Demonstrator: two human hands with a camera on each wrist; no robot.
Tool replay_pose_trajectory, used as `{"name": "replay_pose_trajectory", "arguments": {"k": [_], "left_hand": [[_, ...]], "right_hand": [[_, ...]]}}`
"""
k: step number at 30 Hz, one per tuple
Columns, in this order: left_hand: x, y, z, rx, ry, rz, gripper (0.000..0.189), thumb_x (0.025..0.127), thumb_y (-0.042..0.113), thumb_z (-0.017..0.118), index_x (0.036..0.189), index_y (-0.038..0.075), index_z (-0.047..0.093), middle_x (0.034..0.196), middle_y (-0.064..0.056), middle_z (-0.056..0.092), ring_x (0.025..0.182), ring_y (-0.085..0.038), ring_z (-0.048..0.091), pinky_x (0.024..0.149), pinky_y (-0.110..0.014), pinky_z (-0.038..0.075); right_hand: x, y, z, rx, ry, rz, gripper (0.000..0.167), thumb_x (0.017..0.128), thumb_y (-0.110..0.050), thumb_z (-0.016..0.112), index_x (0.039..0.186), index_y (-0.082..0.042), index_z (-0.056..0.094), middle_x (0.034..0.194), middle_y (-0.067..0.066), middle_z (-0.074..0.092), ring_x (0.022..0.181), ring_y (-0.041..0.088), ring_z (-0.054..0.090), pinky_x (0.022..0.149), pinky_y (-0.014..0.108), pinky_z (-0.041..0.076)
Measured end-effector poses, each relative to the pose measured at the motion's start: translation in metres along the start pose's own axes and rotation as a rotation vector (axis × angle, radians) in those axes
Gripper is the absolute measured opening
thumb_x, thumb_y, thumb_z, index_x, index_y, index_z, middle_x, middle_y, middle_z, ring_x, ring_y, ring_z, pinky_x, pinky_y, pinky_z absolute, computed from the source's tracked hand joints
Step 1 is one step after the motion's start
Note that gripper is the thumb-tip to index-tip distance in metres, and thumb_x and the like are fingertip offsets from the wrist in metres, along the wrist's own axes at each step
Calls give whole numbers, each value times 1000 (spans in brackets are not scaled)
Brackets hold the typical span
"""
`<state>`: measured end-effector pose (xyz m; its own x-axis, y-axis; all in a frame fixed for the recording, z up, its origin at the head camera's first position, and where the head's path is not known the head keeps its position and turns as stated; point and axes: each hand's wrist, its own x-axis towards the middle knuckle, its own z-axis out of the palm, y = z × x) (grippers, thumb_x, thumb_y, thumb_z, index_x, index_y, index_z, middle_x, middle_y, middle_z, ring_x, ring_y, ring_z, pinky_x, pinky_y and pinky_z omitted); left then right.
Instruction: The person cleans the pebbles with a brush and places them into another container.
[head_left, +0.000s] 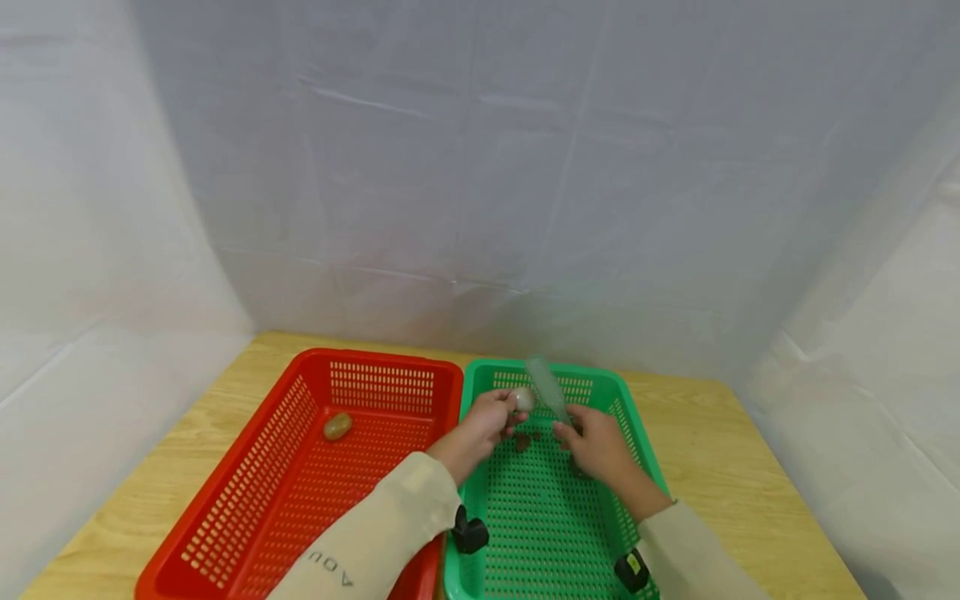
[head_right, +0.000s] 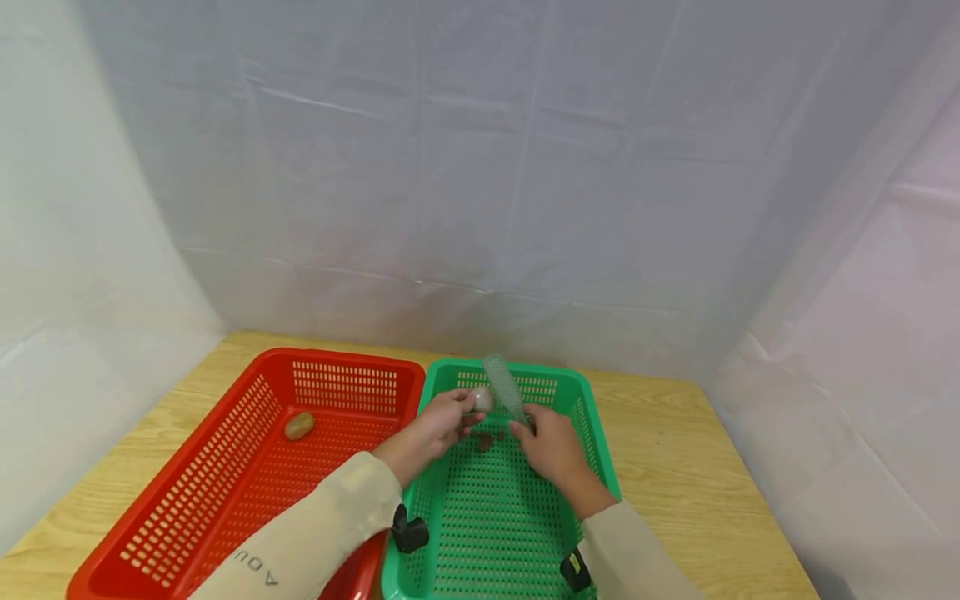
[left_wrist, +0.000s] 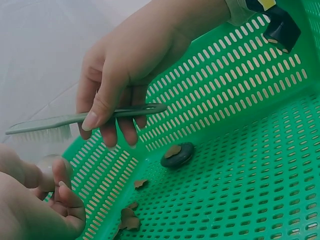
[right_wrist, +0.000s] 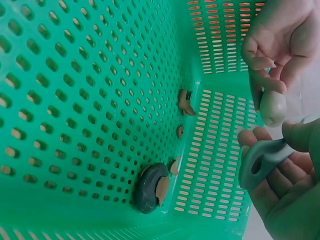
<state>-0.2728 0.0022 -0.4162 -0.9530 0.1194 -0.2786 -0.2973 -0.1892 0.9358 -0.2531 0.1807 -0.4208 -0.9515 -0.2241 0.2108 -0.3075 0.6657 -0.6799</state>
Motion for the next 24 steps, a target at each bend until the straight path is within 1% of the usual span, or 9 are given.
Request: {"name": "replay_pose_trajectory", "arguments": {"k": [4,8,10,13,17,19,21,24], "left_hand": [[0,-1,1,-8,3,2,34,105,10,41,133,-6,49,91,-5,59,67,-4,55,56,-16,36],[0,-2,0,-3,2,11,34,104,7,39,133,-7,49,96,-7,59,70,-7,55,55,-16,36],[0,-2,0,-1,0,14,35,104,6,38,134,-7,49,99,-8,59,71,-7,55,55,-16,36],[0,-2,0,1,-3,17,35,104,5,38,135,-6,49,103,-9,59,72,-8,56,55,-17,36],[1,-3,0,-4,-8,19,34,105,8,37,134,-6,49,104,-9,58,73,-7,56,56,-17,35],[2,-3,-1,-5,-8,17,33,105,8,37,132,-6,50,103,-9,58,73,-7,56,57,-17,35],[1,-3,-1,-3,-7,14,33,105,9,36,132,-5,50,103,-10,59,71,-6,56,57,-18,35],[1,-2,-1,0,-9,19,34,105,10,37,135,-3,48,110,-15,59,69,-6,56,57,-17,36]], "right_hand": [[-1,-3,-1,-9,-32,-52,30,93,-9,65,120,2,63,90,11,72,68,18,68,60,28,53],[-2,-3,0,-7,-98,-103,31,93,-9,64,122,2,62,93,12,72,71,21,68,59,27,52],[-3,-3,0,-8,-124,-111,31,94,-9,63,123,2,62,94,12,72,72,24,69,59,27,52],[-3,-1,2,-6,-139,-88,32,95,-10,62,125,3,61,97,13,72,74,26,69,60,27,53],[-2,0,2,4,-139,-32,35,95,-11,62,127,3,59,99,15,71,75,24,69,62,28,54],[-2,0,2,13,-124,-10,35,95,-10,62,127,3,59,100,16,71,73,21,69,62,29,55],[-1,1,1,7,-101,3,31,94,-9,63,123,3,62,97,15,71,70,18,68,61,30,55],[-1,1,1,-2,-61,25,26,93,-8,64,117,2,65,92,14,72,67,18,68,59,30,54]]}}
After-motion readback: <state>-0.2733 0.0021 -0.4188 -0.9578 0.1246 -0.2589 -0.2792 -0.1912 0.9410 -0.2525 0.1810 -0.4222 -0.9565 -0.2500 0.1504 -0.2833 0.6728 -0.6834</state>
